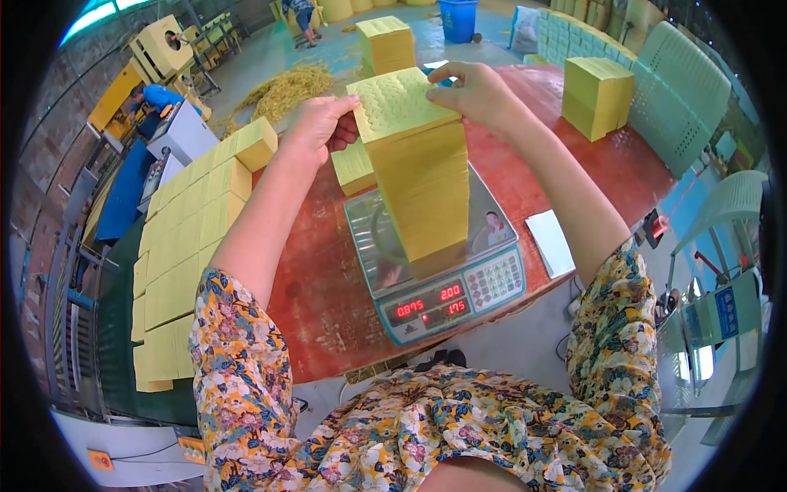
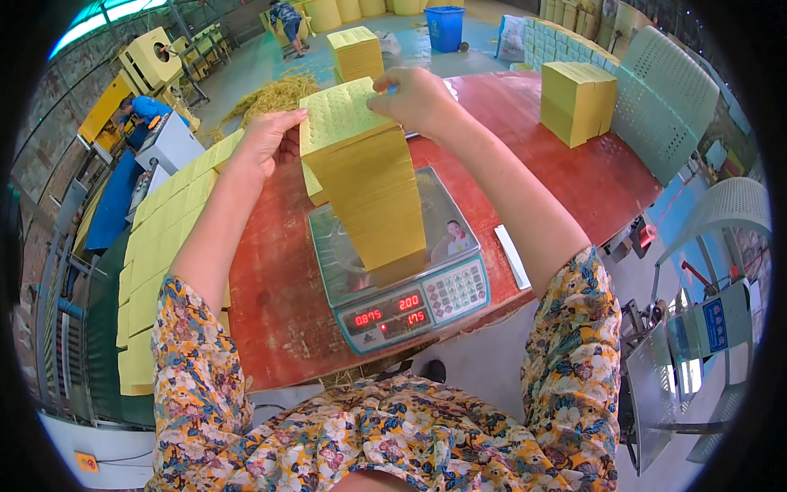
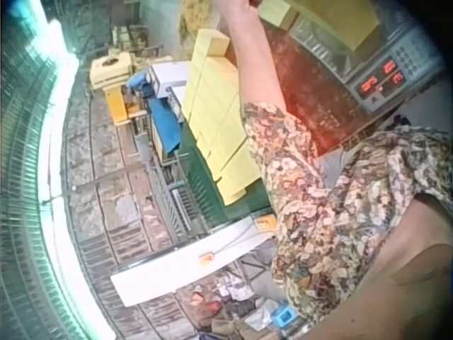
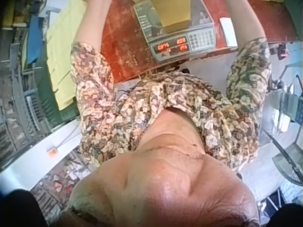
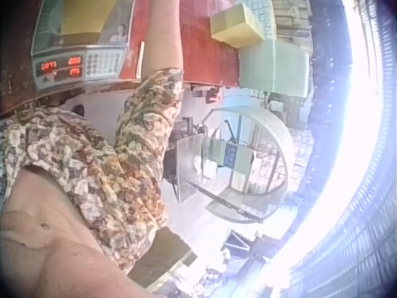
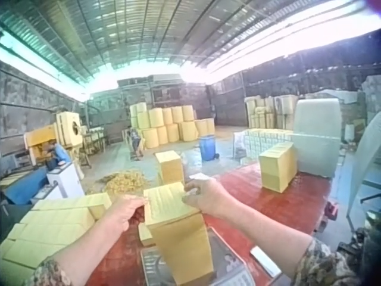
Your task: Weigh stacks of textured yellow manufactured sheets on an electronic scale and organize them on a workbench.
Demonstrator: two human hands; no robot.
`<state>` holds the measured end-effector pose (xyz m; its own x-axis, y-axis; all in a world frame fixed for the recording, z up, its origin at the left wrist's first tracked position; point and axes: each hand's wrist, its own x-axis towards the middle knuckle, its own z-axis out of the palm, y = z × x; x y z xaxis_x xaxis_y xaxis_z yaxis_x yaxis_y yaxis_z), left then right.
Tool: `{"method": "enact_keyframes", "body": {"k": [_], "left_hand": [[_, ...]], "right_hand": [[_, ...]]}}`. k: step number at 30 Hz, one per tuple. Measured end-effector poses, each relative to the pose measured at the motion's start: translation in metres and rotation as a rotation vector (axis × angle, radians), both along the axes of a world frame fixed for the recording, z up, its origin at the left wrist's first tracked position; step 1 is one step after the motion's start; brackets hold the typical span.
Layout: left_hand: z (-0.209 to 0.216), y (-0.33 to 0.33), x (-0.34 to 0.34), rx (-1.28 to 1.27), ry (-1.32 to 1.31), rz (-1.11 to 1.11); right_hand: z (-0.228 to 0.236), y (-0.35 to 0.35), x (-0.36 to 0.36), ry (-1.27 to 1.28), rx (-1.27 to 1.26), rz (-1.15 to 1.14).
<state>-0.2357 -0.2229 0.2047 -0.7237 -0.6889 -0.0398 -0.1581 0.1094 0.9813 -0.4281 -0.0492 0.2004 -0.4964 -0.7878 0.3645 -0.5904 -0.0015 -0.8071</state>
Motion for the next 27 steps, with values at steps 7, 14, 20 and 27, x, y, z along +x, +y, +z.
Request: {"method": "enact_keyframes", "body": {"k": [7, 14, 20, 27], "left_hand": [[-0.006, 0.007, -0.004, -0.031, 0.033, -0.006], [-0.01, 0.01, -0.008, -0.154, 0.053, 0.044], [-0.019, 0.018, -0.013, -0.251, 0.023, 0.109], [-0.027, 0.021, 0.011, -0.144, 0.175, 0.228]], "right_hand": [[-0.01, 0.005, -0.004, 0.068, -0.013, -0.047], [-0.01, 0.006, -0.001, 0.128, -0.035, -0.11], [-0.016, 0.008, 0.005, 0.262, -0.046, -0.21], [-0.032, 0.011, -0.018, 0.145, -0.33, -0.188]]}}
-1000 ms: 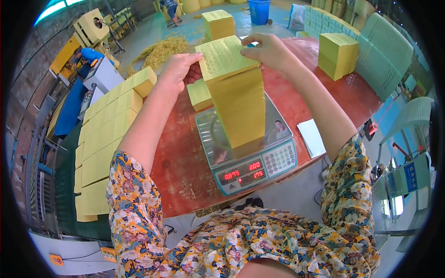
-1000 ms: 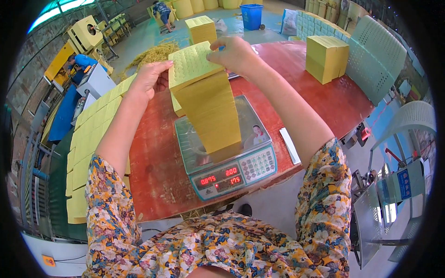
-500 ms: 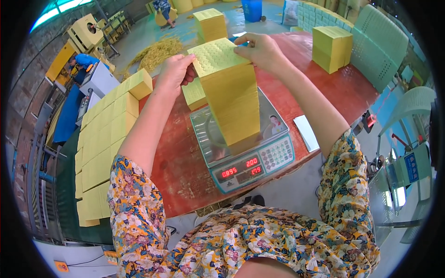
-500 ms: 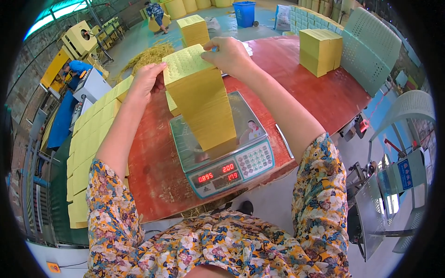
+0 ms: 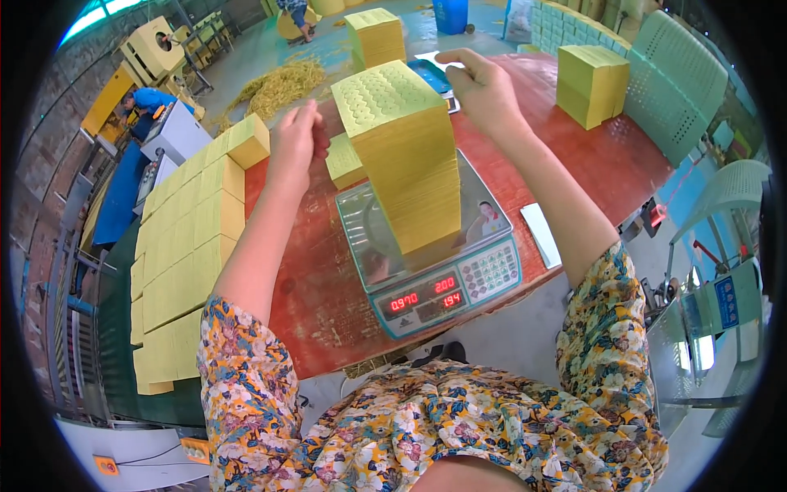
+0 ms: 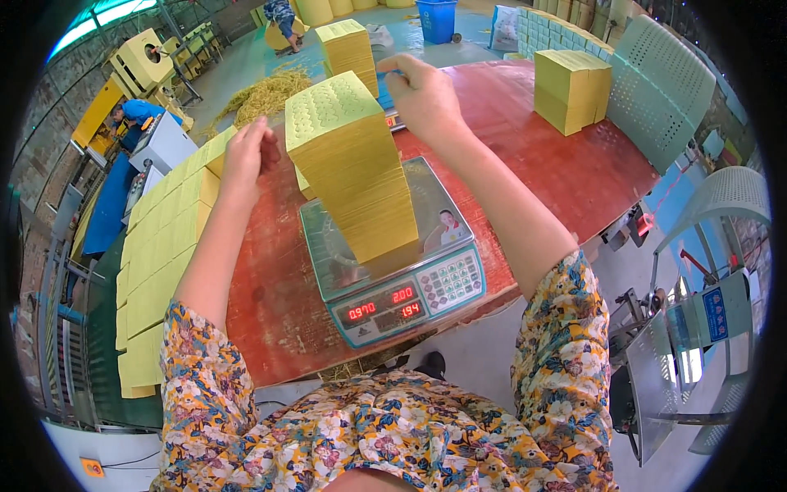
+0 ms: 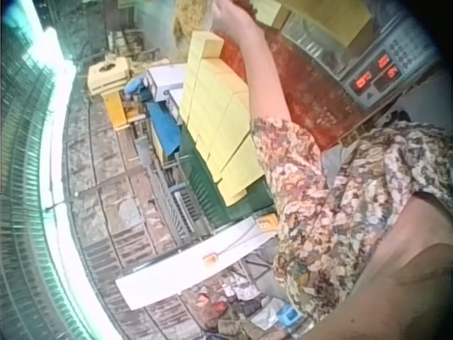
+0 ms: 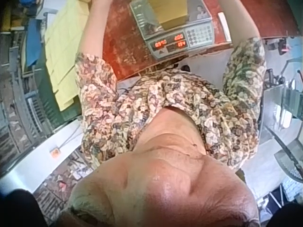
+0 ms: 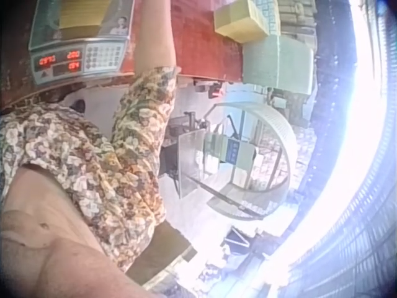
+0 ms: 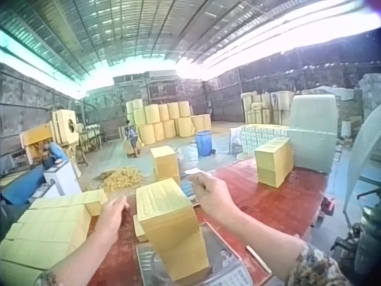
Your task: Weigh stacks of textured yellow manufactured sheets on an electronic scale and organize them on a workbench.
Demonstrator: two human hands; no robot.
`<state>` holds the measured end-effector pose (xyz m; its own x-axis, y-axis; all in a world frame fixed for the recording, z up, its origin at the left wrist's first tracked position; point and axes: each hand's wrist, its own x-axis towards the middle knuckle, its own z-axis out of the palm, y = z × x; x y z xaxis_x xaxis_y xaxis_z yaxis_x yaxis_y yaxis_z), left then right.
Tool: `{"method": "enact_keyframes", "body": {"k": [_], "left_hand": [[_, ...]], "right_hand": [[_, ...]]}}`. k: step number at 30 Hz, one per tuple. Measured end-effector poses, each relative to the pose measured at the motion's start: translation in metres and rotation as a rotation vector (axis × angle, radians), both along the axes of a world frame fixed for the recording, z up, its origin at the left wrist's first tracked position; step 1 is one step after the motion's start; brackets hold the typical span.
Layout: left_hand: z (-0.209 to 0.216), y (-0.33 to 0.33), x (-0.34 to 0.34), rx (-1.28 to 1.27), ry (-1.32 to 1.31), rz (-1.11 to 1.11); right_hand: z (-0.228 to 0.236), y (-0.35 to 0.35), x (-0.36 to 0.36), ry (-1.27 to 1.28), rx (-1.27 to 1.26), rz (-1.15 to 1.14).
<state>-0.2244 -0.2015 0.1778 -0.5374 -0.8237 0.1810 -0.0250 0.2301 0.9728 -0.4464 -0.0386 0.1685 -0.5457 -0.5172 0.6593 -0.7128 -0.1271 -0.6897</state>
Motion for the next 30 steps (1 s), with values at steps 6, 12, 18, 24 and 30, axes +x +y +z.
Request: {"method": "enact_keyframes", "body": {"k": [6, 12, 18, 24, 30], "left_hand": [[-0.039, 0.021, 0.085, 0.252, 0.242, -0.027], [-0.07, 0.045, 0.144, 0.338, 0.308, 0.105], [-0.087, 0.059, 0.171, 0.381, 0.263, 0.146], [-0.095, 0.066, 0.172, 0.413, 0.263, 0.201], [-0.081, 0.063, 0.152, 0.397, 0.188, 0.128]], "right_hand": [[-0.009, 0.061, 0.034, -0.412, -0.095, 0.198], [-0.041, 0.084, 0.069, -0.542, -0.095, 0.249], [-0.06, 0.085, 0.072, -0.626, -0.081, 0.294], [-0.069, 0.076, 0.072, -0.675, -0.045, 0.358], [-0.072, 0.076, 0.053, -0.701, -0.069, 0.447]]}}
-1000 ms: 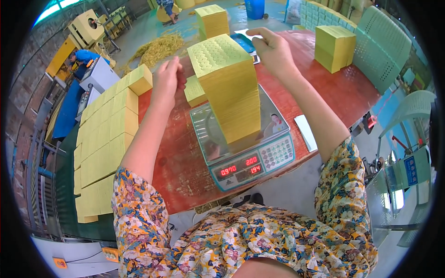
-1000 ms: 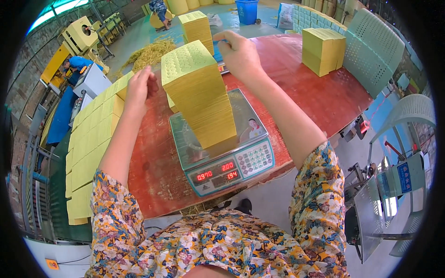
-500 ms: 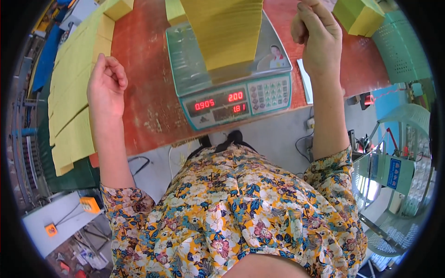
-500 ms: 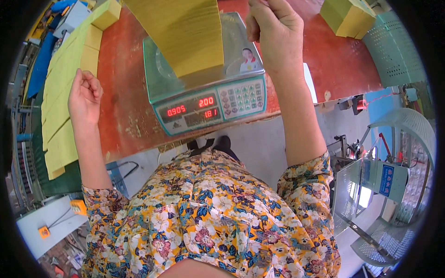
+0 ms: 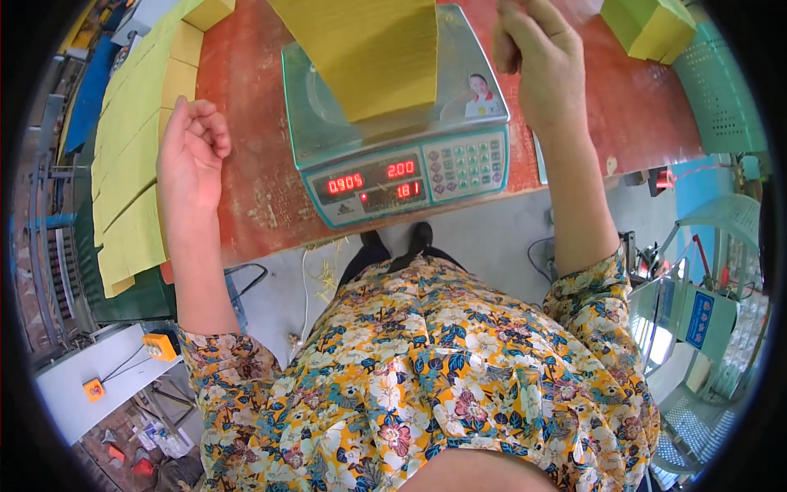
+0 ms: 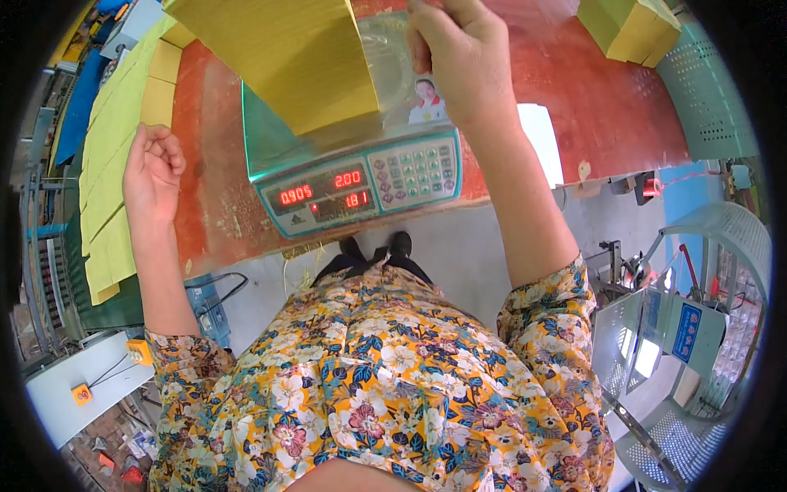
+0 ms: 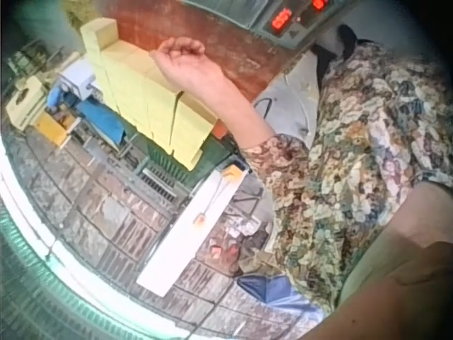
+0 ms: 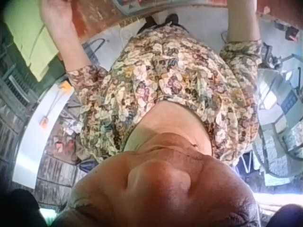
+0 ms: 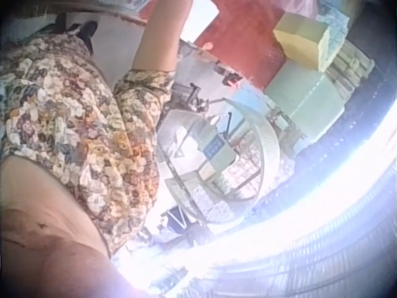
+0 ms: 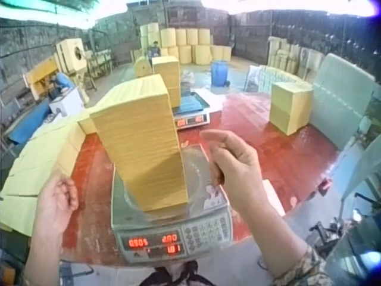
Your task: Weigh stacks of textured yellow manufactured sheets on an electronic scale and organize them on a workbench.
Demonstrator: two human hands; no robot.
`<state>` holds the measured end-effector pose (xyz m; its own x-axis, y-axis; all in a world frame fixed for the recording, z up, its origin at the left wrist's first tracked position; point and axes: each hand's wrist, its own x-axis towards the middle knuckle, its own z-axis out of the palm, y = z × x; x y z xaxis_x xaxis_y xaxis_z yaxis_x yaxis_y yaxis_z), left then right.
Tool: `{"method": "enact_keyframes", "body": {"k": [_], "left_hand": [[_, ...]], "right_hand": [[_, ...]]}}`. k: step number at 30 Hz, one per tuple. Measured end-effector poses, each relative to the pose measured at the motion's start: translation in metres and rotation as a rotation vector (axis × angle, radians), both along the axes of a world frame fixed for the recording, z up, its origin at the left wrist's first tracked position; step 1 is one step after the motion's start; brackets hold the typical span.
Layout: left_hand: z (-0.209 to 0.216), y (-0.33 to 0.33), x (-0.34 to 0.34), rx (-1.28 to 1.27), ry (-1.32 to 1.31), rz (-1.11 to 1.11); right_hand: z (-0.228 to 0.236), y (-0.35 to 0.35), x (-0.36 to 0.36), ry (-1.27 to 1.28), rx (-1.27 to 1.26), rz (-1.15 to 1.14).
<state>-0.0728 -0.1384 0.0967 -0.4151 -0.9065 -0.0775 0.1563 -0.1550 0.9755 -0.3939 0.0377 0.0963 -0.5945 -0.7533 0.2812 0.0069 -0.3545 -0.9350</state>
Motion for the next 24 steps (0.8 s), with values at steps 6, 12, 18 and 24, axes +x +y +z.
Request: {"method": "enact_keyframes", "body": {"k": [6, 12, 18, 24], "left_hand": [[0.063, -0.031, -0.056, 0.146, 0.045, -0.12], [0.103, -0.042, -0.142, 0.157, -0.079, -0.469], [0.12, -0.017, -0.14, 0.157, -0.149, -0.61], [0.112, -0.007, -0.104, 0.243, -0.191, -0.647]], "right_hand": [[-0.019, -0.052, -0.002, 0.014, 0.041, -0.071], [-0.033, -0.096, -0.014, -0.255, 0.03, 0.076], [-0.022, -0.071, 0.032, -0.34, -0.094, 0.111], [-0.031, 0.002, 0.079, -0.134, 0.047, -0.008]]}}
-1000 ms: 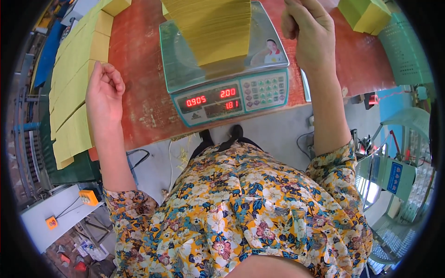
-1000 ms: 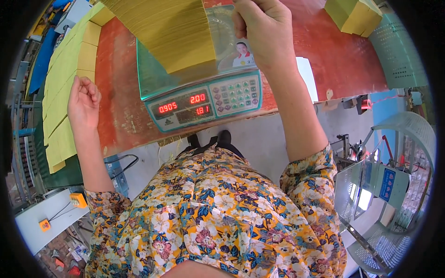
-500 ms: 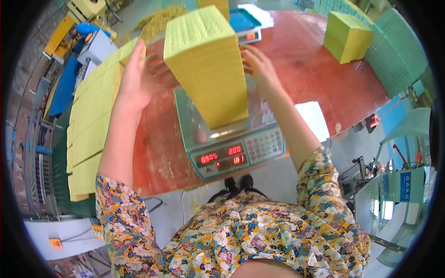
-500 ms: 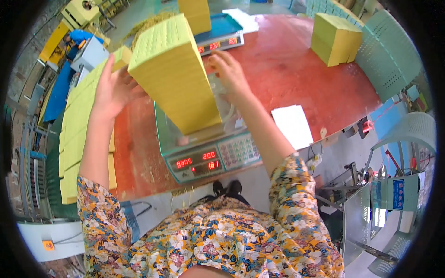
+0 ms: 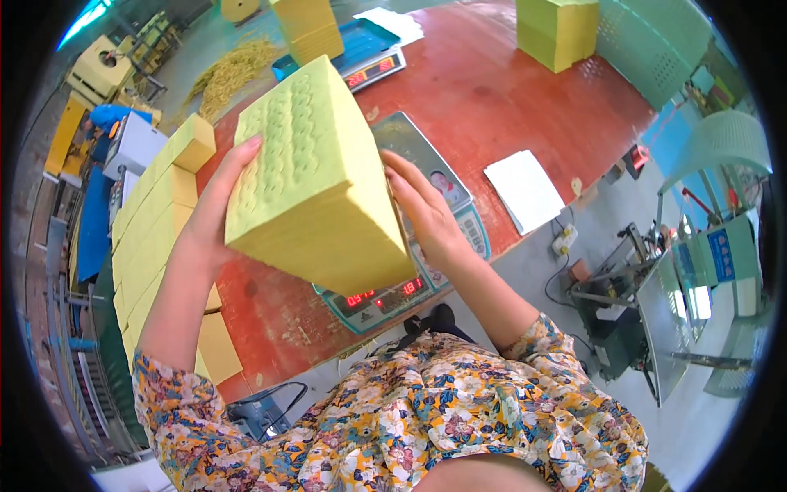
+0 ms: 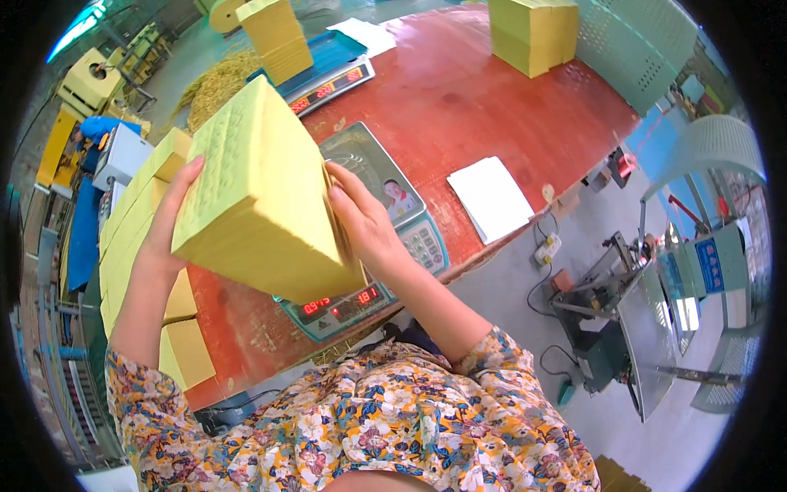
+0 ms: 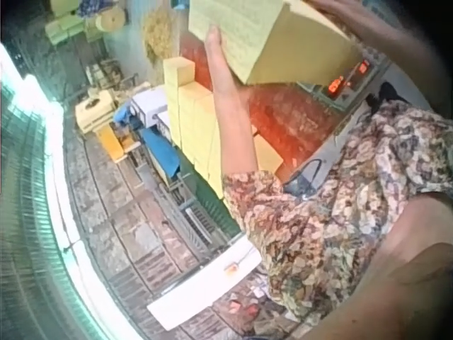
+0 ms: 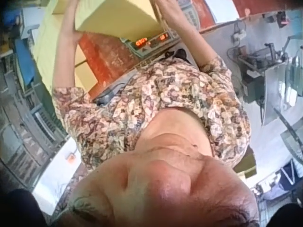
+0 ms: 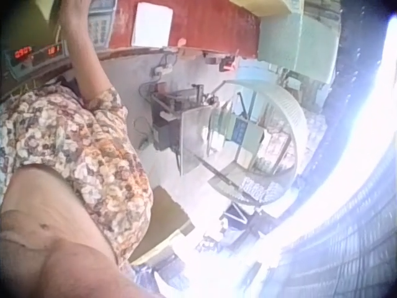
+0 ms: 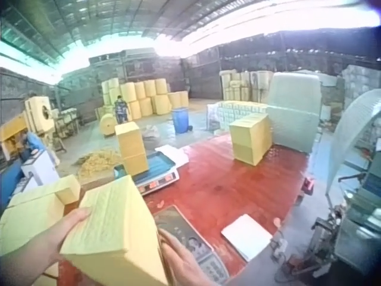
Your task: Weigh stacks of textured yellow manufactured sheets on an electronic scale and organize them on a workbench.
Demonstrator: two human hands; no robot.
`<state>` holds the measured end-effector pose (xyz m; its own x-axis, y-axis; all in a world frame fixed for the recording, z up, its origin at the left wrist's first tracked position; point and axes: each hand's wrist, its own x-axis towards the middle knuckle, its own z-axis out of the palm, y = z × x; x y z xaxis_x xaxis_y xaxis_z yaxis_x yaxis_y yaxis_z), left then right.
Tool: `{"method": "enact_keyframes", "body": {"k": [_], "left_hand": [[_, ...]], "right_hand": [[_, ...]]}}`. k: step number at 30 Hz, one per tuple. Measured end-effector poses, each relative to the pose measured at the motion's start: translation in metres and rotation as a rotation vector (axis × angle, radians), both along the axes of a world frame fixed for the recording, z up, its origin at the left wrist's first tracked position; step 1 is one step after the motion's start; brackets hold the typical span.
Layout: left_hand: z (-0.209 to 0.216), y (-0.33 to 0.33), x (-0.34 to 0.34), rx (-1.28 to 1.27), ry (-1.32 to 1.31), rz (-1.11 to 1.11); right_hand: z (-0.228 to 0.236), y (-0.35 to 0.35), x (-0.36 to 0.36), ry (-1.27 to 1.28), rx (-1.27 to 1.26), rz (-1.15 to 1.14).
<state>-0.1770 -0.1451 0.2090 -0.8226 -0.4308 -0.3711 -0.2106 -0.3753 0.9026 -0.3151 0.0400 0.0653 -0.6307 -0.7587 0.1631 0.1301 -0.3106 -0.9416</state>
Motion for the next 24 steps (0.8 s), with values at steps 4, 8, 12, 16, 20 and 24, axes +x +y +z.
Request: {"method": "enact_keyframes", "body": {"k": [4, 8, 12, 16, 20, 24], "left_hand": [[-0.001, 0.003, 0.004, -0.003, -0.016, -0.02], [-0.008, -0.013, 0.007, 0.023, -0.011, -0.04], [-0.009, 0.004, -0.006, 0.056, 0.021, -0.076], [-0.007, 0.038, -0.033, -0.002, 0.082, -0.052], [-0.015, 0.057, -0.092, -0.017, 0.164, -0.034], [-0.035, 0.088, -0.185, 0.089, 0.243, 0.006]], "right_hand": [[-0.044, 0.069, 0.01, -0.041, 0.186, -0.113], [-0.073, 0.083, 0.036, -0.317, 0.318, 0.045], [-0.069, 0.074, 0.038, -0.779, 0.009, 0.15], [-0.062, 0.09, -0.006, -0.622, 0.143, 0.074], [-0.038, 0.111, -0.103, -0.429, 0.188, -0.002], [-0.041, 0.125, -0.224, -0.388, 0.252, 0.004]]}}
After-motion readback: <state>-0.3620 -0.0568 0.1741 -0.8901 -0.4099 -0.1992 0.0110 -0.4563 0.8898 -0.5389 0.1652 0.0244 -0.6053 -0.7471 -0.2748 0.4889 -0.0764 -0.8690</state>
